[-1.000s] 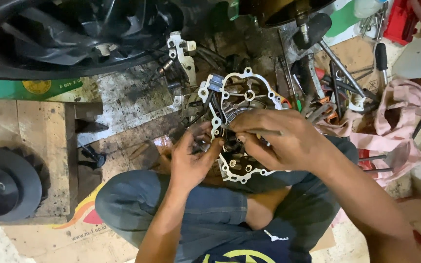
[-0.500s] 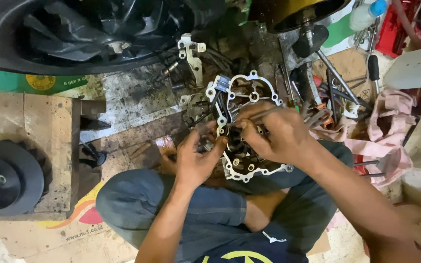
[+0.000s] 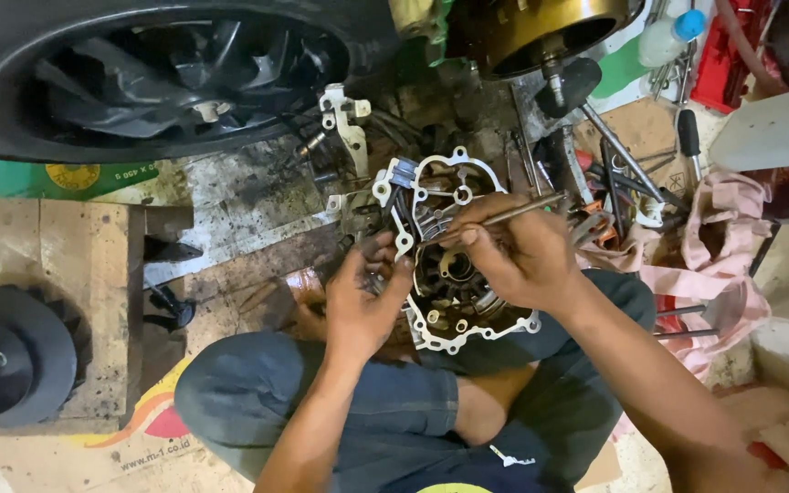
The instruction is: The person sits on the floor and works on a disassembled motorcycle engine casing. They use a small metal tool to adjust internal components within the casing and then use their hands to manipulate and align parts inside the engine.
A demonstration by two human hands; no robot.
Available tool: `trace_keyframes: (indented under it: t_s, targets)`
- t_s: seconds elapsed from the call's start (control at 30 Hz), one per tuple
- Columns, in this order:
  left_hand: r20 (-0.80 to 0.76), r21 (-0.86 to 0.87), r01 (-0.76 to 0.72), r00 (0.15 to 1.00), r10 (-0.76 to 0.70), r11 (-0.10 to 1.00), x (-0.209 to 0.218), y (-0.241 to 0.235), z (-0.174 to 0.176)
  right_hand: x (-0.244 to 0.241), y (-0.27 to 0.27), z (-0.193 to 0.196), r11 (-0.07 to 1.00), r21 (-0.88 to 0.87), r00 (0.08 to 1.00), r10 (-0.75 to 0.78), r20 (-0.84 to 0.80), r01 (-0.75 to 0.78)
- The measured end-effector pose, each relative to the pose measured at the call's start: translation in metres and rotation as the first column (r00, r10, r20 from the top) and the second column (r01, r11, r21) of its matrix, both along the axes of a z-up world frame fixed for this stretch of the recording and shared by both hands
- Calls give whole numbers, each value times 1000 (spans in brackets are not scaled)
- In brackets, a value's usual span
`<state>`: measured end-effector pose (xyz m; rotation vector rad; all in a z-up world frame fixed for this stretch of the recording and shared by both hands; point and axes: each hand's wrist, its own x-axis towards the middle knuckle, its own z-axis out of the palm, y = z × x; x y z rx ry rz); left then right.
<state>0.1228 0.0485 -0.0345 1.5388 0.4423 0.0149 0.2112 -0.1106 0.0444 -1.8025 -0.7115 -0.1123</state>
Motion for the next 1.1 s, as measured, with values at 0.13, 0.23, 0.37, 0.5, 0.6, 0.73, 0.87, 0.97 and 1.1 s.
trace_keyframes:
  t_s: [0.13, 0.23, 0.37, 0.5, 0.6, 0.73, 0.87, 0.97, 1.1]
  targets:
    - [-96, 46, 61, 994, -57, 997, 9, 5, 3, 5, 3, 9, 998, -45, 999, 34, 2, -34]
    - [-155, 21, 108, 983, -104, 994, 16, 7, 12, 11, 4, 17, 991, -74, 994, 109, 5, -109]
    - [-255, 43, 159, 956, -143, 986, 25, 8, 24, 17, -7, 10, 984, -75, 987, 163, 11, -161]
    - [-314, 61, 174, 938, -146, 983, 28, 8, 26, 21, -1, 19, 968, -86, 972, 236, 9, -235]
    - [-285, 17, 194, 941, -182, 981, 29, 11, 25, 26, 5, 29, 953, -147, 957, 279, 80, -265]
    - [-334, 54, 204, 926, -175, 977, 27, 8, 24, 31, 9, 36, 927, -281, 966, 260, 1, -249]
    - [-344, 45, 194, 924, -167, 980, 24, 8, 21, 34, 17, 35, 906, -342, 963, 269, 8, -250]
    - [-387, 88, 218, 907, -168, 972, 27, 7, 27, 36, 25, 37, 891, -367, 955, 297, 24, -268]
    - [-316, 135, 233, 931, -181, 963, 25, 5, 31, 35, 25, 32, 871, -408, 936, 340, 94, -276]
